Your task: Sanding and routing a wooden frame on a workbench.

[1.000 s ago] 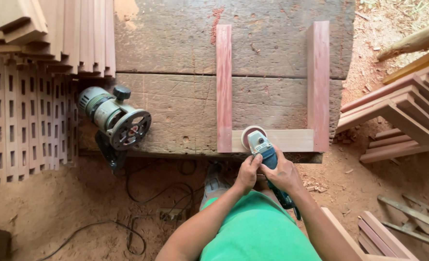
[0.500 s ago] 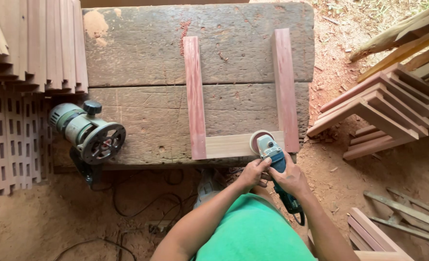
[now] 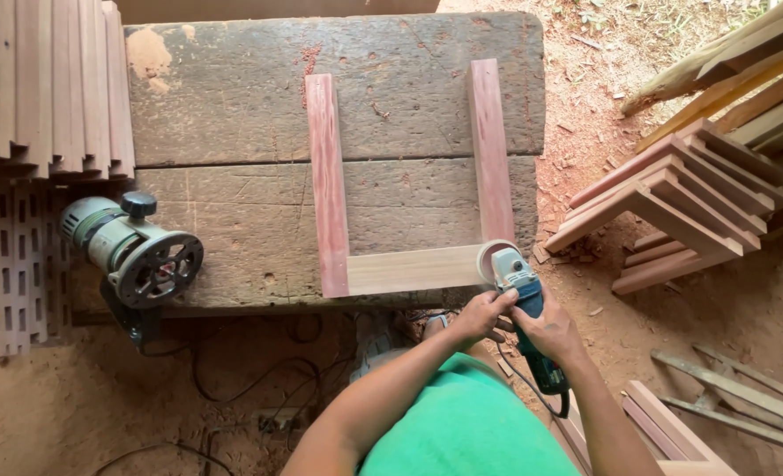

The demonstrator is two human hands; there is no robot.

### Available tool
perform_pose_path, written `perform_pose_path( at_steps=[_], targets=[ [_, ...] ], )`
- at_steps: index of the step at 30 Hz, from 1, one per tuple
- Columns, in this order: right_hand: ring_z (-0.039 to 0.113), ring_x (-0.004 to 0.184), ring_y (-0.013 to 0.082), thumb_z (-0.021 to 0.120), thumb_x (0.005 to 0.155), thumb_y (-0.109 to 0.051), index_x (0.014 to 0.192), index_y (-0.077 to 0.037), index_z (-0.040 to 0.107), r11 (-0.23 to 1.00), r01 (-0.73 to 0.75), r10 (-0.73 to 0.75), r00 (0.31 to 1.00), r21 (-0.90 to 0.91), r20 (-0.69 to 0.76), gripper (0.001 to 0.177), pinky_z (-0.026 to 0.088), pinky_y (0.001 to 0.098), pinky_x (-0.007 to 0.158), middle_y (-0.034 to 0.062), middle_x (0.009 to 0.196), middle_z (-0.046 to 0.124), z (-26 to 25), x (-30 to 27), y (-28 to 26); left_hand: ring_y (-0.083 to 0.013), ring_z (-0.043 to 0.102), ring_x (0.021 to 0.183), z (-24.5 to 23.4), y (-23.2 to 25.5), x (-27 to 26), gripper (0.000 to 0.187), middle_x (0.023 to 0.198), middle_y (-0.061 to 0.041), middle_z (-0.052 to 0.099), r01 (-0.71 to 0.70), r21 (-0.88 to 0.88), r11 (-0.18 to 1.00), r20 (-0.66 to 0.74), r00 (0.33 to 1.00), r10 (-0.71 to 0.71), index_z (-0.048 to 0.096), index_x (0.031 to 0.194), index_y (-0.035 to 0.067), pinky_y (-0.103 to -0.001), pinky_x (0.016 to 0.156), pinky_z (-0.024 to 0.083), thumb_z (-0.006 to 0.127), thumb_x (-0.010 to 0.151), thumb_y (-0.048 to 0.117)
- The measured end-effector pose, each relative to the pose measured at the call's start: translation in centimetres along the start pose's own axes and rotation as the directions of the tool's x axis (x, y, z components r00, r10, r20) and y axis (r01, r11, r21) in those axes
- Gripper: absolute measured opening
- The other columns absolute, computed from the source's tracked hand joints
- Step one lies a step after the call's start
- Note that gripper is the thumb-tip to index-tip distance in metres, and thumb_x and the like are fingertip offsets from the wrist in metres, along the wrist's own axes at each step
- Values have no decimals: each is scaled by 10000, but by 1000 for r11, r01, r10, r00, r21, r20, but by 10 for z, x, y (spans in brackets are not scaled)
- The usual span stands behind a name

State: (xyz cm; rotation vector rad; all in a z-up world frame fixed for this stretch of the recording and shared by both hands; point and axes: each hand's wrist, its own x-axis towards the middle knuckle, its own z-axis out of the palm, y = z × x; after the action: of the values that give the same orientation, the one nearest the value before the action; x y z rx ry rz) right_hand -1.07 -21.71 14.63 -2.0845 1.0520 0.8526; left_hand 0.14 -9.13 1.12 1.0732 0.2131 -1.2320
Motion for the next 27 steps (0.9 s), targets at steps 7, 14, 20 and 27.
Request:
perform_pose_path(
  at_steps=[7, 14, 20, 27],
  targets=[
    [661, 1177, 386, 793, 745, -485, 1409, -305, 570, 999, 10, -9, 1000, 40, -12, 724, 537, 522, 992, 241, 1168, 730, -17, -5, 4, -367, 699, 983, 14, -5, 12, 710, 1086, -216, 680, 8, -6, 1000, 17, 1000, -8, 536, 1265, 15, -546, 725, 592, 639, 1010, 670],
    [640, 1188, 413, 745, 795, -480, 1421, -278, 557, 994, 2, 9, 996, 113, -91, 684, 527, 535, 994, 269, 1179, 711, -18, -5, 28, -442, 664, 1051, 38, 12, 27, 795, 1133, -252, 653, 1, 89, 996, 78, 997, -8, 529, 1335, -8, -603, 787, 555, 621, 997, 706],
    [655, 1113, 422, 693, 875, -476, 1305, -194, 622, 949, 28, 62, 960, 313, -273, 519, 522, 551, 918, 262, 1094, 713, -10, -2, 55, -348, 697, 914, 54, 21, 30, 619, 1009, -207, 683, -119, 260, 958, 165, 983, 78, 640, 1177, 23, -416, 664, 596, 635, 987, 612],
    [654, 1147, 432, 729, 809, -424, 1318, -186, 614, 973, 44, -11, 989, 227, -148, 574, 529, 562, 950, 284, 1117, 716, -4, -16, 27, -394, 721, 923, 30, 11, 14, 666, 1013, -268, 695, -55, 246, 968, 22, 998, 51, 655, 1086, -26, -473, 714, 605, 625, 975, 629]
  ],
)
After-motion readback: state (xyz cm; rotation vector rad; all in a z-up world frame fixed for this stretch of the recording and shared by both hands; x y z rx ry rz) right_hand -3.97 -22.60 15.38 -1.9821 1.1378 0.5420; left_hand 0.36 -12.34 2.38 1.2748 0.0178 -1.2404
